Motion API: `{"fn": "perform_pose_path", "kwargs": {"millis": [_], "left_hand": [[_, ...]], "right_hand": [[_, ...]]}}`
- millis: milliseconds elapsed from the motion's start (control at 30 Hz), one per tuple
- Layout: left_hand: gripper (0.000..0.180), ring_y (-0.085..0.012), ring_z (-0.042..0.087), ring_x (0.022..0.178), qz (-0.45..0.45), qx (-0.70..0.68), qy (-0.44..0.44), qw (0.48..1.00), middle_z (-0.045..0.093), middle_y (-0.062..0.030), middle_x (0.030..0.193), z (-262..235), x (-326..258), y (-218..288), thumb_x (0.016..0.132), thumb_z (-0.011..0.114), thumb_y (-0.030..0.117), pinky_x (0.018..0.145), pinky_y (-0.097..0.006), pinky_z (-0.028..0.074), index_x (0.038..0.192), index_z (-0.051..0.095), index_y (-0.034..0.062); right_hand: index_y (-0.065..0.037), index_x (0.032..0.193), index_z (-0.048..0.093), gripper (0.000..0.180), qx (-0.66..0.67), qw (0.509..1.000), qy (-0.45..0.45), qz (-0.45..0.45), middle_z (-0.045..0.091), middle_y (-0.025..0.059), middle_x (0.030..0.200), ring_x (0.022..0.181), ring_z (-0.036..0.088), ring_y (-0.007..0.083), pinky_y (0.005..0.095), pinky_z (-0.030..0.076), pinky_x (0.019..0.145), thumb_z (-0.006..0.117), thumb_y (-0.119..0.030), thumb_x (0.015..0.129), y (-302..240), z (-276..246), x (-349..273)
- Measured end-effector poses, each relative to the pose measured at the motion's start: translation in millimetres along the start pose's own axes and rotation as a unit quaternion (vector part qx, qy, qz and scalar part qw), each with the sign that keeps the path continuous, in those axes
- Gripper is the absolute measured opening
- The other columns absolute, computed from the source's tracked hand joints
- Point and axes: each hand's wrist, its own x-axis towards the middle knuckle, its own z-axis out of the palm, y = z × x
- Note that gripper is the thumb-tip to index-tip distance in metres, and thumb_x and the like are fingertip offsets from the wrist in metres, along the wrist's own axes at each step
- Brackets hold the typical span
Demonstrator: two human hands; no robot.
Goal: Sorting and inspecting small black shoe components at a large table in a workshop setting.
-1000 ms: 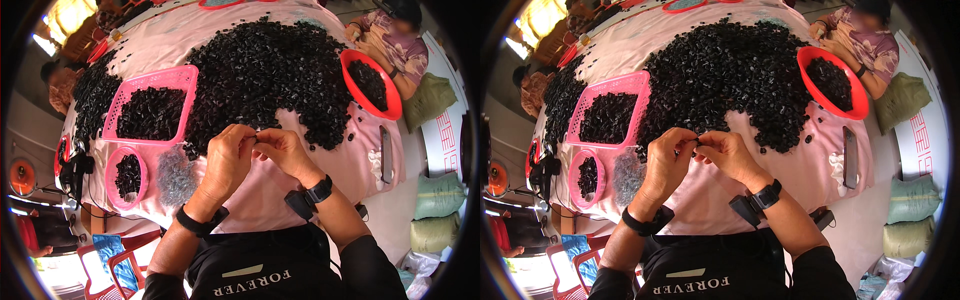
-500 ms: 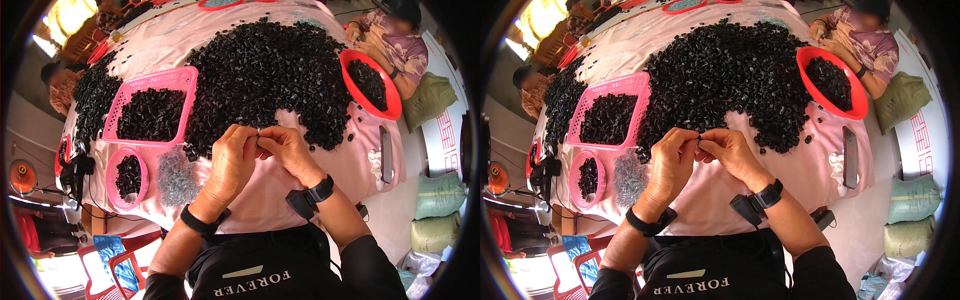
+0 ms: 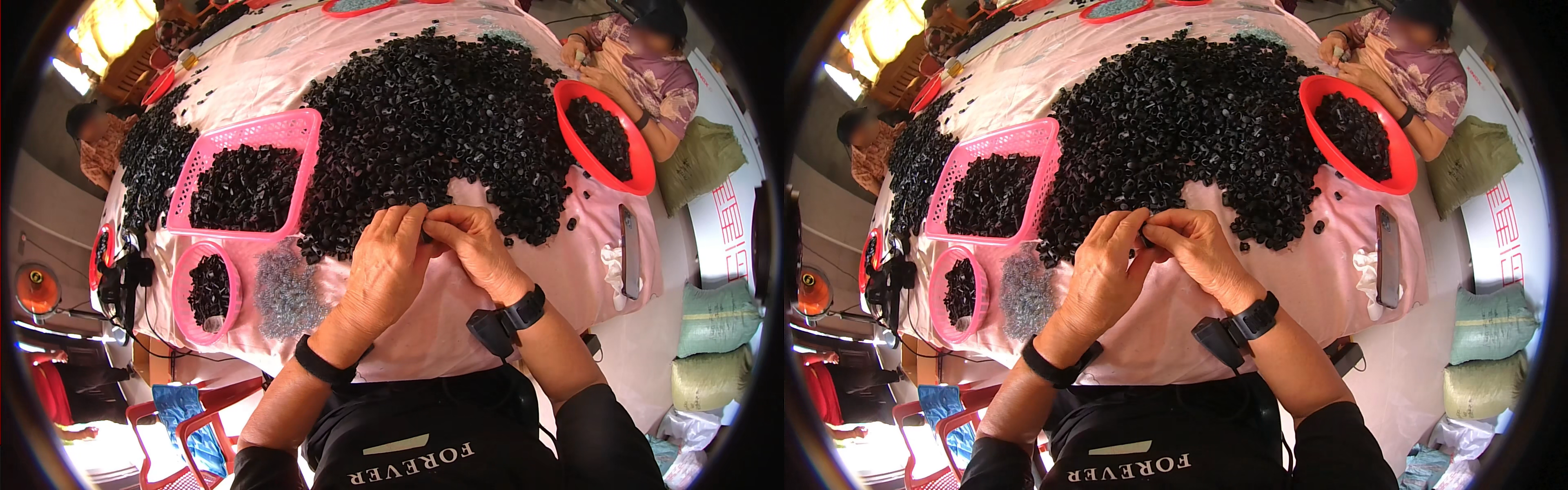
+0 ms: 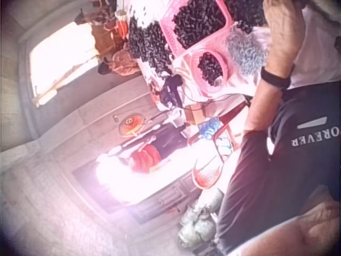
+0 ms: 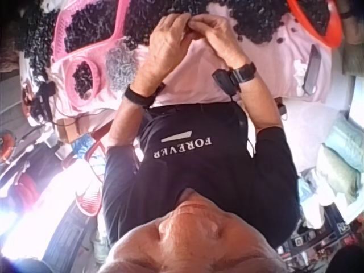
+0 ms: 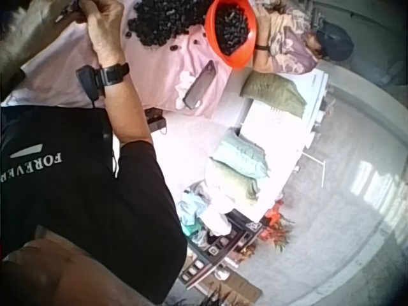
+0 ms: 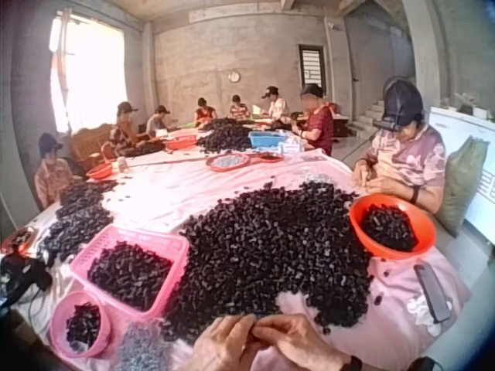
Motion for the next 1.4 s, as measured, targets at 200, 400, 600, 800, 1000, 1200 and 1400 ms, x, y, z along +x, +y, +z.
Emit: {"fn": "perform_pose_path", "kwargs": {"millis": [200, 400, 600, 800, 1000, 1200, 1400], "left_hand": [[0.048, -0.0342, 0.064, 0.083, -0.031, -0.008, 0.005, 0.999, 0.063, -0.0181, 0.097, 4.2, -1.3, -4.0, 0.076, 0.073, -0.004, 0.073, -0.043, 0.054, 0.122, 0.059, -0.0044], [0.045, -0.0355, 0.064, 0.083, -0.034, 0.003, 0.0, 0.999, 0.063, -0.019, 0.097, 2.6, -0.6, -4.3, 0.079, 0.071, -0.003, 0.071, -0.043, 0.054, 0.123, 0.059, -0.0044], [0.044, -0.0366, 0.065, 0.084, -0.028, 0.0, 0.007, 1.0, 0.064, -0.0199, 0.1, 0.9, 1.9, -0.7, 0.079, 0.072, -0.001, 0.073, -0.044, 0.055, 0.121, 0.06, -0.0049], [0.039, -0.0383, 0.065, 0.085, 0.015, 0.017, -0.004, 1.0, 0.065, -0.02, 0.093, 0.9, 2.9, 1.4, 0.077, 0.071, -0.003, 0.073, -0.044, 0.054, 0.115, 0.062, -0.006], [0.025, -0.0378, 0.064, 0.086, -0.033, 0.002, -0.009, 0.999, 0.064, -0.0167, 0.089, -7.9, 3.5, -4.8, 0.082, 0.071, 0.004, 0.072, -0.044, 0.053, 0.104, 0.061, -0.0018], [0.035, -0.0365, 0.063, 0.099, -0.068, 0.25, 0.189, 0.947, 0.066, -0.0186, 0.102, -77.2, 21.4, -53.4, 0.079, 0.075, 0.004, 0.088, -0.045, 0.051, 0.112, 0.065, -0.0006], [0.01, -0.0326, 0.067, 0.072, -0.145, 0.023, 0.012, 0.989, 0.066, -0.015, 0.082, -72.3, 0.3, -33.5, 0.081, 0.068, -0.004, 0.065, -0.041, 0.054, 0.089, 0.069, 0.0014]], "right_hand": [[0.0, 0.107, 0.072, 0.02, 0.001, 1.0, -0.021, 0.003, 0.072, 0.0025, 0.091, 0.08, 0.067, 0.008, 0.023, 0.057, 0.073, 0.064, -0.017, 0.102, 5.2, -1.3, 1.6], [-0.001, 0.104, 0.074, 0.021, 0.002, 1.0, -0.025, -0.007, 0.073, 0.0029, 0.09, 0.077, 0.066, 0.0084, 0.0238, 0.056, 0.07, 0.066, -0.02, 0.101, 7.2, -2.4, 1.1], [-0.001, 0.101, 0.074, 0.02, -0.007, 1.0, -0.013, -0.001, 0.072, 0.0025, 0.088, 0.074, 0.065, 0.0079, 0.0234, 0.056, 0.068, 0.065, -0.019, 0.101, 5.2, -2.2, 0.0], [0.0, 0.101, 0.074, 0.02, -0.003, 1.0, -0.013, -0.013, 0.071, 0.0017, 0.084, 0.072, 0.064, 0.0072, 0.0227, 0.056, 0.067, 0.065, -0.018, 0.101, 7.6, -3.4, 0.5], [-0.002, 0.1, 0.074, 0.023, -0.003, 1.0, -0.009, -0.006, 0.073, 0.0032, 0.086, 0.077, 0.069, 0.0102, 0.0235, 0.055, 0.069, 0.063, -0.022, 0.103, 5.2, -1.4, 2.1], [-0.004, 0.103, 0.072, 0.022, -0.005, 0.999, 0.04, -0.021, 0.074, 0.0047, 0.09, 0.082, 0.073, 0.0139, 0.0247, 0.055, 0.071, 0.062, -0.024, 0.103, -0.6, 0.1, 2.4], [-0.004, 0.104, 0.071, 0.021, -0.03, 0.998, 0.052, -0.03, 0.074, 0.0057, 0.09, 0.08, 0.073, 0.0142, 0.024, 0.055, 0.068, 0.062, -0.022, 0.103, 5.1, -0.2, 4.7]]}}
